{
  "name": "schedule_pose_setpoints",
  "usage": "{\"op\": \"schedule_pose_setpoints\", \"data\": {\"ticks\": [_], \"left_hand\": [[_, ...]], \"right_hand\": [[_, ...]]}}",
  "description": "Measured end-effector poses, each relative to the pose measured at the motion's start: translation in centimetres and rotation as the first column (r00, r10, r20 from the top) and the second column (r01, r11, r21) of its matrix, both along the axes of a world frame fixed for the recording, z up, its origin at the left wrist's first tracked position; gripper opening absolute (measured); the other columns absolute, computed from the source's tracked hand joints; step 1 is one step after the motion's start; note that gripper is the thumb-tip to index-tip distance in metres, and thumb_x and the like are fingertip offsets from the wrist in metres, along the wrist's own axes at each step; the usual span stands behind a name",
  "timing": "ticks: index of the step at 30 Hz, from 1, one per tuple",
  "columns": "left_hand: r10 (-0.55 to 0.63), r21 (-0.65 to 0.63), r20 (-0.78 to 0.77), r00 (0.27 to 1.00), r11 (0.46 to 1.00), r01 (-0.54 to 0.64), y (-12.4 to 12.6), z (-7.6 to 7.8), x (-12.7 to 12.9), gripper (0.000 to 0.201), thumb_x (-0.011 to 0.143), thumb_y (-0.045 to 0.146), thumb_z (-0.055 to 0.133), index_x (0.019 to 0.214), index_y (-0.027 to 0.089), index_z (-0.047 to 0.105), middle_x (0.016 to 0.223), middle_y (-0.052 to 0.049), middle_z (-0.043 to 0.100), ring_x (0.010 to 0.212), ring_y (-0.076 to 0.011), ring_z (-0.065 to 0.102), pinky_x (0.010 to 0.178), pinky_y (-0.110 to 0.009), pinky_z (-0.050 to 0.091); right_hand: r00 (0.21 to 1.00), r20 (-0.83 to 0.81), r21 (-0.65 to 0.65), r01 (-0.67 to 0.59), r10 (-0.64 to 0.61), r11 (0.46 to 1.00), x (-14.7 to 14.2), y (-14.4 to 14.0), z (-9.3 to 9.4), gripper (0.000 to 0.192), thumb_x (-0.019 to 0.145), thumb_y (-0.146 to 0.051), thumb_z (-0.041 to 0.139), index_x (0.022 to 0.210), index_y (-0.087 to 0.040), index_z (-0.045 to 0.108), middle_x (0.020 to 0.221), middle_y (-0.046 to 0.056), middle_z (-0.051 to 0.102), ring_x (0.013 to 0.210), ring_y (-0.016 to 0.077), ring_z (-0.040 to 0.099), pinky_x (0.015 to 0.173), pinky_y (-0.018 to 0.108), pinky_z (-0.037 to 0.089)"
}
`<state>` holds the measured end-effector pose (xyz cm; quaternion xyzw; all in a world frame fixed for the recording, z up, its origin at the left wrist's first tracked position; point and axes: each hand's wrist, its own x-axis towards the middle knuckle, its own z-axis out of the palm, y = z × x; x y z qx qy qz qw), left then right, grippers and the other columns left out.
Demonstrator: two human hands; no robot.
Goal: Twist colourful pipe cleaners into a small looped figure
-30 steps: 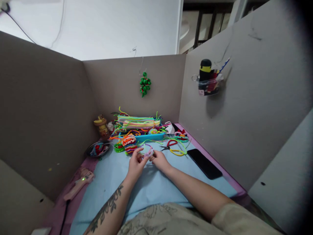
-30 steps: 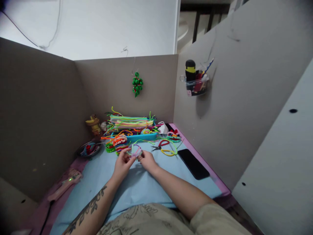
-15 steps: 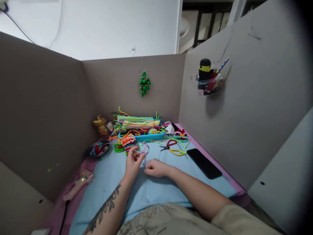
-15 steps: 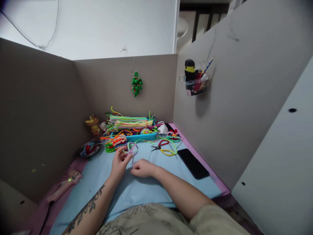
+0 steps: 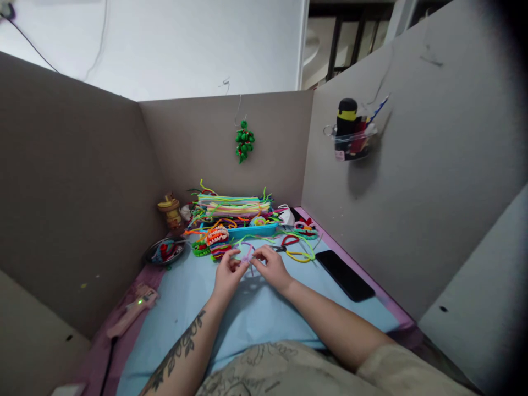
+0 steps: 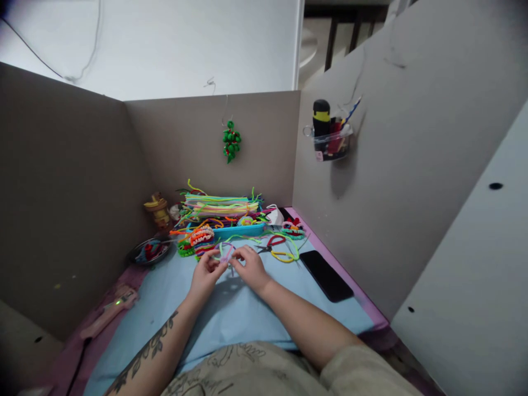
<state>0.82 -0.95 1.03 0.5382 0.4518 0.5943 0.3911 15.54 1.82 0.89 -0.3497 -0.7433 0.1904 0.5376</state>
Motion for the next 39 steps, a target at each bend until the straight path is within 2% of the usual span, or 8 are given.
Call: {"op": "schedule_pose_setpoints", "data": {"ticks": [6,14,19,25,33,39], "left_hand": [[-0.038,-0.023,0.033,0.999,0.999,0.039,-0.2,-0.02,0.13,0.043,0.065,0.037,0.067,0.097,0.016,0.049,0.053,0.005,0.051,0.046,-0.0087,0.047,0.043,-0.019,0.035],[-0.018,-0.04,0.028,0.999,0.999,0.019,0.0,-0.29,-0.06,0.037,0.063,0.038,0.069,0.088,0.013,0.056,0.057,0.002,0.056,0.049,-0.0098,0.049,0.046,-0.021,0.039],[-0.002,-0.015,0.002,1.0,1.0,0.002,-0.01,-0.42,-0.28,0.033,0.064,0.038,0.068,0.085,0.014,0.06,0.056,0.002,0.054,0.049,-0.0094,0.047,0.047,-0.021,0.038],[-0.006,-0.01,-0.052,0.999,1.0,0.006,0.12,-0.68,-0.58,0.028,0.065,0.037,0.067,0.08,0.014,0.064,0.052,0.004,0.048,0.046,-0.0066,0.038,0.044,-0.019,0.03],[-0.033,-0.024,-0.035,0.999,0.999,0.032,0.1,-0.69,-0.41,0.028,0.063,0.038,0.068,0.074,0.013,0.063,0.055,0.003,0.05,0.048,-0.006,0.038,0.046,-0.019,0.029],[-0.077,-0.066,0.001,0.997,0.995,0.077,0.13,-0.45,-0.48,0.026,0.062,0.037,0.069,0.074,0.013,0.064,0.057,0.002,0.055,0.05,-0.0073,0.042,0.049,-0.02,0.032]], "right_hand": [[0.999,-0.004,0.038,0.044,-0.043,0.998,-0.06,-0.01,-0.21,0.006,0.073,-0.016,0.053,0.076,-0.019,0.058,0.074,0.002,0.056,0.074,0.0155,0.05,0.067,0.027,0.04],[0.999,0.021,0.126,0.03,-0.033,0.992,-0.08,-0.3,-0.06,0.004,0.076,-0.023,0.058,0.079,-0.02,0.059,0.077,0.003,0.06,0.08,0.0178,0.052,0.076,0.032,0.04],[0.998,0.008,0.15,0.06,-0.062,0.987,-0.13,-0.28,-0.04,0.004,0.076,-0.024,0.059,0.078,-0.02,0.059,0.078,0.003,0.061,0.08,0.0179,0.052,0.077,0.033,0.04],[0.997,0.003,0.204,0.077,-0.08,0.976,-0.17,-0.13,-0.21,0.003,0.076,-0.023,0.06,0.078,-0.021,0.059,0.078,0.003,0.061,0.081,0.0176,0.053,0.078,0.033,0.041],[0.995,0.01,0.271,0.095,-0.101,0.958,-0.06,-0.08,-0.31,0.005,0.077,-0.024,0.06,0.08,-0.022,0.063,0.079,0.003,0.06,0.081,0.0177,0.052,0.077,0.034,0.041],[0.994,0.05,0.263,0.082,-0.099,0.961,0.11,-0.11,-0.22,0.006,0.076,-0.024,0.061,0.078,-0.023,0.067,0.078,0.004,0.056,0.08,0.0176,0.05,0.074,0.034,0.041]]}}
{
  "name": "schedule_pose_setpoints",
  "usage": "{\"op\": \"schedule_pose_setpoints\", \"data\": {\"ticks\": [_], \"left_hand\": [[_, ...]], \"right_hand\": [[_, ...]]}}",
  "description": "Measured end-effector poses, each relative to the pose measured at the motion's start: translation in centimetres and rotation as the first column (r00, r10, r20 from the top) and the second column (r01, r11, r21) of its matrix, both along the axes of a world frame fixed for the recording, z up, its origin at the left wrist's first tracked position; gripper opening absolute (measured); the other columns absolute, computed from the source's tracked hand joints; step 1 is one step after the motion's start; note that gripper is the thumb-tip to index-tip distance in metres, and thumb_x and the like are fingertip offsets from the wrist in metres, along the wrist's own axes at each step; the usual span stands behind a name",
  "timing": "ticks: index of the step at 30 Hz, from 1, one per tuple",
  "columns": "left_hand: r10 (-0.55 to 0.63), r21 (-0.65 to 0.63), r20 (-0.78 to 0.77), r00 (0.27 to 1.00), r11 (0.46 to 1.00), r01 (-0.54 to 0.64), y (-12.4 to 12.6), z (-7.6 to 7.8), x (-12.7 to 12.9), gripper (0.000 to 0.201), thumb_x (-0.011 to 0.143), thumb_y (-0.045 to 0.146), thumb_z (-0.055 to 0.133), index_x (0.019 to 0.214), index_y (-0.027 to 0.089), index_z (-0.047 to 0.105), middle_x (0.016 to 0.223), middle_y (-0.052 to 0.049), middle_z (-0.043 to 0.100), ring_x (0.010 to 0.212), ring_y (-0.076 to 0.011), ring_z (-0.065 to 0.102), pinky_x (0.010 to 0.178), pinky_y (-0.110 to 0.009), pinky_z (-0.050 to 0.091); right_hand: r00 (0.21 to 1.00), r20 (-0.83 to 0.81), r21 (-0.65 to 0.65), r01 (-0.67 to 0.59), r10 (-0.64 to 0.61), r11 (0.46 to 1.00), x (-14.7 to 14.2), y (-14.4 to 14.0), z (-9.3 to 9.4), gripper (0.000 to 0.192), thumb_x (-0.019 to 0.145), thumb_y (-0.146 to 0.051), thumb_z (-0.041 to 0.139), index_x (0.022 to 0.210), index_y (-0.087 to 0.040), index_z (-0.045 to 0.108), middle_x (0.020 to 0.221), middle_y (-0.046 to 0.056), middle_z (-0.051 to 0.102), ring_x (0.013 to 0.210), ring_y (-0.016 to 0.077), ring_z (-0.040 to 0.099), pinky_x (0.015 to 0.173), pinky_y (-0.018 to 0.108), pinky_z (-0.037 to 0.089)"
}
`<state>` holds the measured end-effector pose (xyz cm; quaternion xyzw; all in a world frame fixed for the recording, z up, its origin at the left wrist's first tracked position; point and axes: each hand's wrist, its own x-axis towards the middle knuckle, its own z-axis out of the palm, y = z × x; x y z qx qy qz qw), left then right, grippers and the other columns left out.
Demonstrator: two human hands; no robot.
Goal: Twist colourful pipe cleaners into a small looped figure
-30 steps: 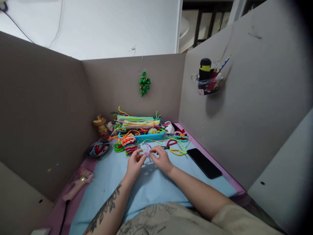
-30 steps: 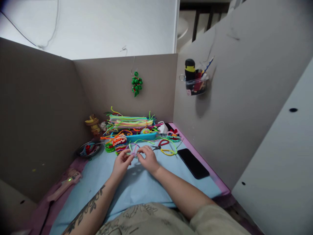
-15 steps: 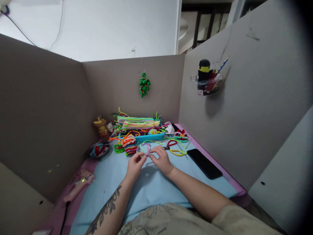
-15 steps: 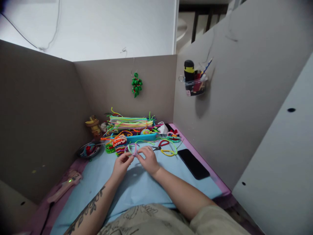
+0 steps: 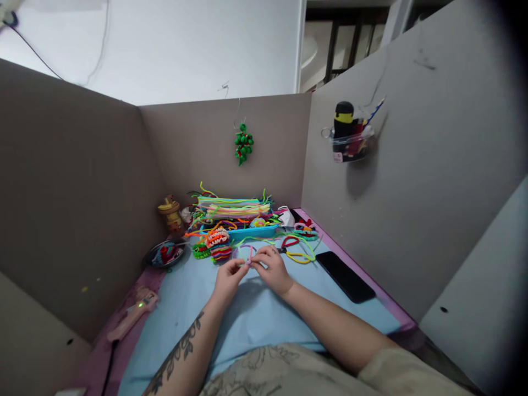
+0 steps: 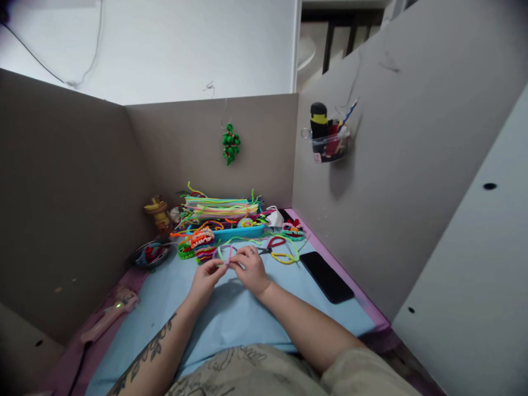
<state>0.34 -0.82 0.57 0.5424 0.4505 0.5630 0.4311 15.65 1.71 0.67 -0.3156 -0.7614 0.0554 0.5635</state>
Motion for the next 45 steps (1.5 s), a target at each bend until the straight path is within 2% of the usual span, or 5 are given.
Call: {"op": "schedule_pose_setpoints", "data": {"ticks": [10,21,34,40,45], "left_hand": [[-0.024,0.016,-0.022,0.999,1.0,0.025,0.3,-0.5,-0.3,0.026,0.061,0.033,0.071,0.074,0.012,0.061,0.058,0.001,0.057,0.052,-0.0087,0.048,0.049,-0.019,0.033],[-0.053,-0.082,0.109,0.993,0.995,0.062,-0.3,0.7,0.1,0.031,0.061,0.033,0.072,0.077,0.016,0.052,0.056,0.004,0.057,0.044,-0.0045,0.045,0.044,-0.016,0.031],[-0.072,-0.02,0.075,0.995,0.997,0.074,0.4,-0.5,-0.1,0.031,0.062,0.033,0.071,0.08,0.016,0.053,0.061,0.002,0.06,0.055,-0.0099,0.055,0.056,-0.021,0.041],[0.014,0.01,-0.023,1.0,1.0,-0.014,0.6,-0.7,-0.2,0.032,0.061,0.034,0.072,0.081,0.014,0.056,0.056,0.003,0.055,0.05,-0.0083,0.049,0.05,-0.019,0.035],[0.137,-0.015,0.086,0.987,0.991,-0.136,0.7,0.1,-0.6,0.035,0.058,0.035,0.073,0.08,0.014,0.055,0.057,0.002,0.056,0.05,-0.0083,0.049,0.048,-0.019,0.033]], "right_hand": [[0.998,0.03,-0.069,-0.061,0.063,0.996,0.1,-0.2,0.6,0.006,0.074,-0.022,0.062,0.072,-0.022,0.067,0.08,0.004,0.05,0.082,0.0179,0.048,0.077,0.034,0.041],[0.985,-0.154,-0.253,-0.113,0.075,0.961,-0.4,-0.2,0.3,0.006,0.068,-0.022,0.066,0.074,-0.022,0.067,0.101,0.005,0.052,0.099,0.0194,0.048,0.091,0.036,0.036],[0.98,-0.154,-0.38,-0.174,0.124,0.909,-0.1,-0.1,0.3,0.005,0.068,-0.021,0.065,0.063,-0.02,0.066,0.102,0.005,0.052,0.101,0.0199,0.048,0.092,0.036,0.035],[0.984,-0.134,-0.383,-0.159,0.116,0.91,-0.2,0.6,-0.2,0.005,0.069,-0.024,0.065,0.067,-0.019,0.067,0.101,0.006,0.052,0.101,0.0199,0.049,0.091,0.036,0.036],[0.986,-0.116,-0.337,-0.152,0.119,0.929,0.2,0.5,0.4,0.014,0.077,-0.029,0.058,0.084,-0.021,0.067,0.089,0.005,0.052,0.085,0.0158,0.053,0.077,0.03,0.044]]}}
